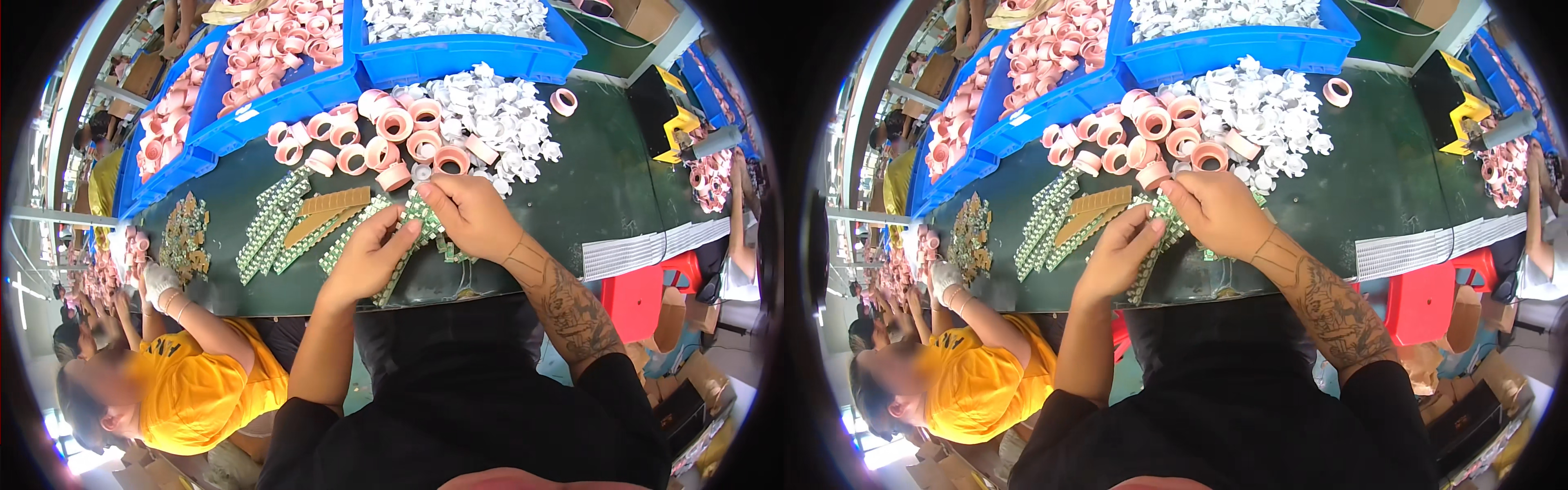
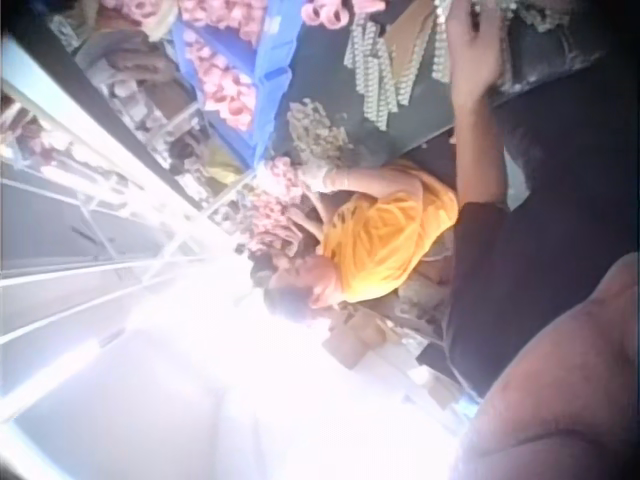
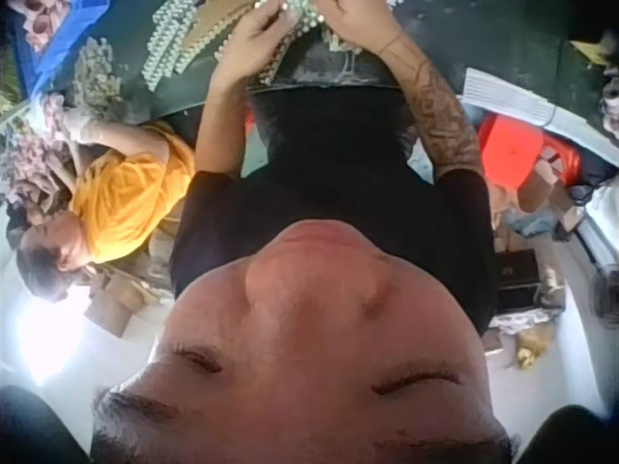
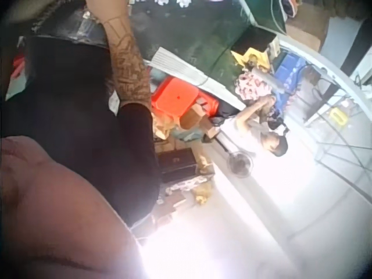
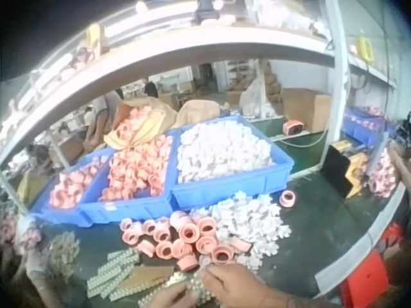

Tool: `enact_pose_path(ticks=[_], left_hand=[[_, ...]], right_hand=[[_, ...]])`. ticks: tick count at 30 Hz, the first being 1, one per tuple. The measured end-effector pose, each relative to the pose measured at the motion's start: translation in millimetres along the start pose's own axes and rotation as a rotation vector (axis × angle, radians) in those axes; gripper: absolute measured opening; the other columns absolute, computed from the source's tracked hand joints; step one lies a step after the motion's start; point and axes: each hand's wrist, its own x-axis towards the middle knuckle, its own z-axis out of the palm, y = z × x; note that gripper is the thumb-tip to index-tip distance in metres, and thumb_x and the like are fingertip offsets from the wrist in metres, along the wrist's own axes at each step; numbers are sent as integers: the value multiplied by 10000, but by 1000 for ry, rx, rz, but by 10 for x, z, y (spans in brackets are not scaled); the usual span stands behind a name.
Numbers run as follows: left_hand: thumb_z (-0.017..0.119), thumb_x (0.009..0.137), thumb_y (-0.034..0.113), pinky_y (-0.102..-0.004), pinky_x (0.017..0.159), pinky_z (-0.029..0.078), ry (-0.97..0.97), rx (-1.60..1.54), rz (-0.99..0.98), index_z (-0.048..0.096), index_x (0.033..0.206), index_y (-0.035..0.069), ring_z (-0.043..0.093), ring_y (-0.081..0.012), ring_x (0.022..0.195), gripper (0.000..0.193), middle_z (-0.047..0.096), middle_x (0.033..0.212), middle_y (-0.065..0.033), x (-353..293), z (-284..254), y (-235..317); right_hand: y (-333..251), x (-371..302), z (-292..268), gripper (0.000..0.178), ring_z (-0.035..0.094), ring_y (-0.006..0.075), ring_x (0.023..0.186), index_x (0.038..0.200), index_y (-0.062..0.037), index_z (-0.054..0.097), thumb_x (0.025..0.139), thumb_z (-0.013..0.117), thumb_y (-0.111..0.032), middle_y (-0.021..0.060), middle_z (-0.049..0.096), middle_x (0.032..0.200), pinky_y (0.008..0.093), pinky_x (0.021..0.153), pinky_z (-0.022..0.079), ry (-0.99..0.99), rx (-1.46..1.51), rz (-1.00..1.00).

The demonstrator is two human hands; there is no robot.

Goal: Assembling small electronic or mechanical components by applying green strips to pink circular rings on a factory assembly line.

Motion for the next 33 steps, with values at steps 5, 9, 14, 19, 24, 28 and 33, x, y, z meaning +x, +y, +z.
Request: enact_pose_path(ticks=[5,9,14,19,24,28,33], left_hand=[[658,1038,166,-250,614,565,-39,40,-85,643,1156,-18,605,-39,745,219,642,885,11,102,-34,-44],[666,1032,153,-243,614,567,-106,41,-105,656,1172,-14,609,-46,750,218,645,928,2,51,-106,72],[672,1038,186,-248,638,574,-169,-148,-17,655,1243,30,630,-61,784,258,666,973,3,-30,3,-101],[658,1047,198,-240,623,554,-130,-164,31,650,1154,20,612,-49,712,208,678,940,-3,-95,70,-184],[701,1017,196,-255,588,556,179,47,44,656,1172,2,624,-52,677,252,689,900,7,-35,-154,-207],[712,985,76,-240,624,577,235,31,215,521,1439,43,659,-66,880,495,644,1282,-52,27,-123,65],[677,969,-35,-230,604,563,82,-5,155,385,1521,69,640,-49,781,633,704,931,-23,68,16,285]], right_hand=[[2,43,-43,413,587,415,650,739,-30,596,1048,582,-303,182,580,663,488,596,426,-102,6,51],[-12,82,-51,411,566,383,604,766,-16,627,1053,579,-306,189,580,660,452,596,433,-196,-9,-47],[32,-189,45,395,513,46,676,884,-40,652,1126,483,-304,-43,584,741,270,593,417,-203,662,347],[155,-434,93,347,518,132,534,835,-88,639,1092,549,-303,-20,576,653,304,500,382,-120,887,527],[148,-483,-19,336,638,333,580,772,-82,632,927,734,-363,106,624,624,448,519,466,-21,-516,-73],[145,-328,-94,405,667,335,608,861,-110,650,903,717,-507,91,641,642,461,524,474,73,-486,-28],[-111,-6,-269,371,599,311,609,829,-61,685,991,658,-394,127,608,660,417,562,437,37,47,89]])
